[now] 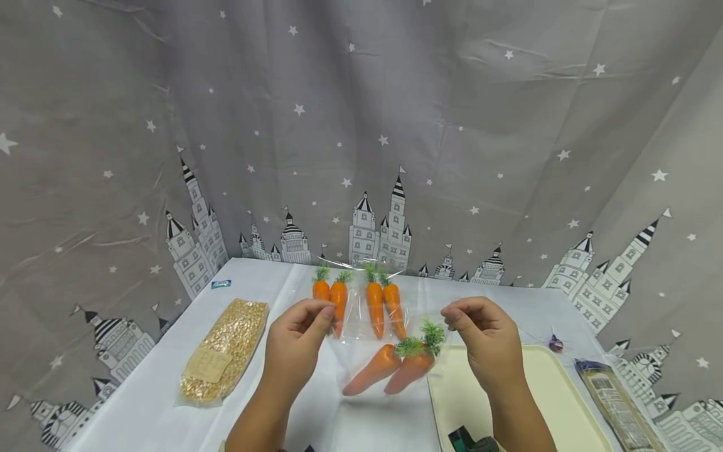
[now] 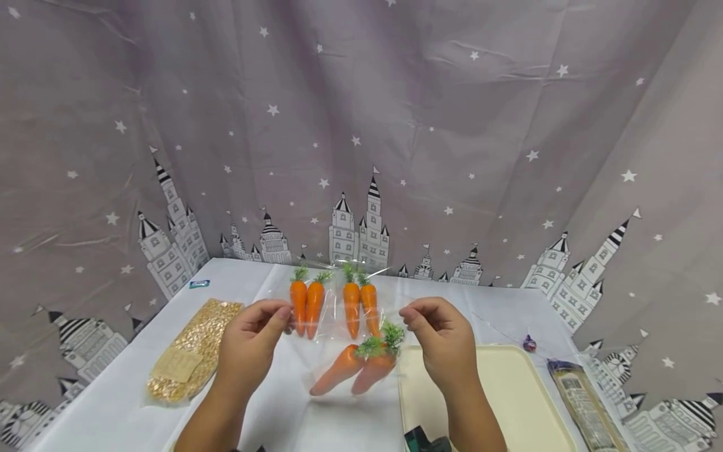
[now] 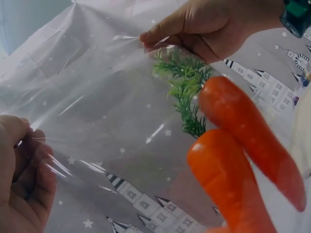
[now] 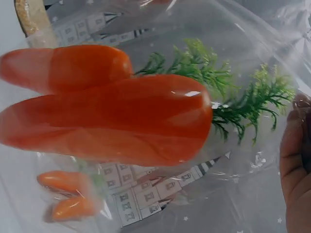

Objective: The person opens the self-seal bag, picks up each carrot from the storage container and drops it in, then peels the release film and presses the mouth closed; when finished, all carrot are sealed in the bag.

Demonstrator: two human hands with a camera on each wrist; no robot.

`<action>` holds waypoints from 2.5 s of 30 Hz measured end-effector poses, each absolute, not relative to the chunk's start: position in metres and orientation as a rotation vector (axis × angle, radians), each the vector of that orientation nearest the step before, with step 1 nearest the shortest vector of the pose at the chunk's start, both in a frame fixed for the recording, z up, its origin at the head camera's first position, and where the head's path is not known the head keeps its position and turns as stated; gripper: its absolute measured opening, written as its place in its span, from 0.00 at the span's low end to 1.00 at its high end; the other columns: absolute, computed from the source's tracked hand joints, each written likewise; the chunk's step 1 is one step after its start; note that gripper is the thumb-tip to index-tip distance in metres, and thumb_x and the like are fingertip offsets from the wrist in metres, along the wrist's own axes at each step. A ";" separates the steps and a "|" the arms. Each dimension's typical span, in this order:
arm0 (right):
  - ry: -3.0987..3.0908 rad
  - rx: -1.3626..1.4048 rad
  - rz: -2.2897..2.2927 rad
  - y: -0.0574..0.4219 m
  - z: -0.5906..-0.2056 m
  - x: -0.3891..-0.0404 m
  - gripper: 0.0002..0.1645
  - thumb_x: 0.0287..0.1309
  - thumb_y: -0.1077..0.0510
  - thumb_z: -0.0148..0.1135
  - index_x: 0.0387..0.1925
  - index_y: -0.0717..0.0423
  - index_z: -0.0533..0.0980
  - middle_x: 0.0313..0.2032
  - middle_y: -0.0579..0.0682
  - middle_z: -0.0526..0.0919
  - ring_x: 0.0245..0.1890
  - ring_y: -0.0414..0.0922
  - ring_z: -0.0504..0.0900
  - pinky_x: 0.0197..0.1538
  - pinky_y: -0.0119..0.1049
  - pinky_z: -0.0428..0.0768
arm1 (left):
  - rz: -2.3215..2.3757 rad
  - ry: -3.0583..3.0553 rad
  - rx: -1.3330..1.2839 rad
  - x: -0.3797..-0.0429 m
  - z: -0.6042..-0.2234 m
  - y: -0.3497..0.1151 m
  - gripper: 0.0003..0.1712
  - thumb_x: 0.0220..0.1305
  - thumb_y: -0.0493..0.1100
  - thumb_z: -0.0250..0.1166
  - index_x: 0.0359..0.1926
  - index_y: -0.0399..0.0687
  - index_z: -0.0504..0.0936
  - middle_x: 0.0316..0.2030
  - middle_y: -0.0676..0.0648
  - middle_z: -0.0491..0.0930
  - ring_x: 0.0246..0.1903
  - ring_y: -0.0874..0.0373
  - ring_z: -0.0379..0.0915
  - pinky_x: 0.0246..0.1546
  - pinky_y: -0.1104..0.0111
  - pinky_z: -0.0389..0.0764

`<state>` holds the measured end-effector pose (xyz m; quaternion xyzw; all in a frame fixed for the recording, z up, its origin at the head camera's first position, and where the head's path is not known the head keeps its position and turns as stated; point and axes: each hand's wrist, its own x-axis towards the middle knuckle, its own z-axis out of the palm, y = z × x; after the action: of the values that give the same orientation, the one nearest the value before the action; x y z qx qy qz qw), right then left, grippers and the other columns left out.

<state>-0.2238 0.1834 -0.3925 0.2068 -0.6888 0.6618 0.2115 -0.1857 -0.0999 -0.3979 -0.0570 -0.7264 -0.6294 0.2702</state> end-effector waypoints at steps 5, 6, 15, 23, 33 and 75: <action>-1.982 0.580 1.845 0.187 -0.392 -0.224 0.04 0.65 0.73 0.66 0.41 0.67 0.79 0.34 0.46 0.85 0.33 0.41 0.82 0.38 0.29 0.83 | -1.745 -1.940 -0.169 -0.187 -0.402 -0.101 0.03 0.71 0.34 0.67 0.41 0.42 0.88 0.32 0.45 0.85 0.31 0.57 0.82 0.35 0.68 0.86; -2.002 0.579 1.837 0.187 -0.393 -0.224 0.04 0.65 0.72 0.66 0.41 0.66 0.79 0.34 0.46 0.85 0.33 0.41 0.82 0.38 0.29 0.83 | -1.760 -1.933 -0.178 -0.188 -0.404 -0.102 0.04 0.71 0.34 0.67 0.42 0.41 0.88 0.32 0.45 0.85 0.31 0.56 0.82 0.36 0.69 0.86; -2.061 0.590 1.814 0.188 -0.402 -0.230 0.03 0.66 0.71 0.65 0.41 0.68 0.80 0.32 0.45 0.83 0.31 0.41 0.82 0.36 0.31 0.83 | -1.871 -1.928 -0.108 -0.192 -0.416 -0.106 0.07 0.74 0.37 0.65 0.46 0.39 0.86 0.32 0.45 0.84 0.32 0.54 0.81 0.39 0.68 0.87; -2.100 0.592 1.784 0.192 -0.408 -0.237 0.03 0.68 0.69 0.64 0.42 0.64 0.82 0.33 0.48 0.83 0.33 0.41 0.83 0.39 0.31 0.84 | -1.887 -1.933 -0.134 -0.196 -0.422 -0.108 0.08 0.73 0.35 0.65 0.48 0.36 0.86 0.34 0.46 0.86 0.33 0.55 0.83 0.41 0.69 0.88; -1.922 0.939 1.832 0.202 -0.412 -0.244 0.12 0.70 0.78 0.54 0.45 0.69 0.82 0.38 0.47 0.86 0.36 0.40 0.84 0.43 0.29 0.85 | -1.835 -1.939 -0.293 -0.197 -0.423 -0.113 0.09 0.73 0.33 0.65 0.48 0.31 0.85 0.34 0.37 0.86 0.32 0.57 0.83 0.39 0.70 0.87; -2.048 1.033 1.586 0.217 -0.400 -0.239 0.13 0.64 0.79 0.59 0.39 0.62 0.83 0.40 0.52 0.85 0.40 0.37 0.81 0.42 0.27 0.82 | -1.643 -2.113 -0.663 -0.192 -0.410 -0.130 0.08 0.72 0.31 0.64 0.42 0.44 0.88 0.40 0.44 0.87 0.40 0.60 0.82 0.44 0.70 0.87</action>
<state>-0.2386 0.2166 -0.4002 0.3647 -0.7229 0.5599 0.1758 -0.1923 -0.1296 -0.4096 -0.2360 -0.7522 -0.5850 0.1907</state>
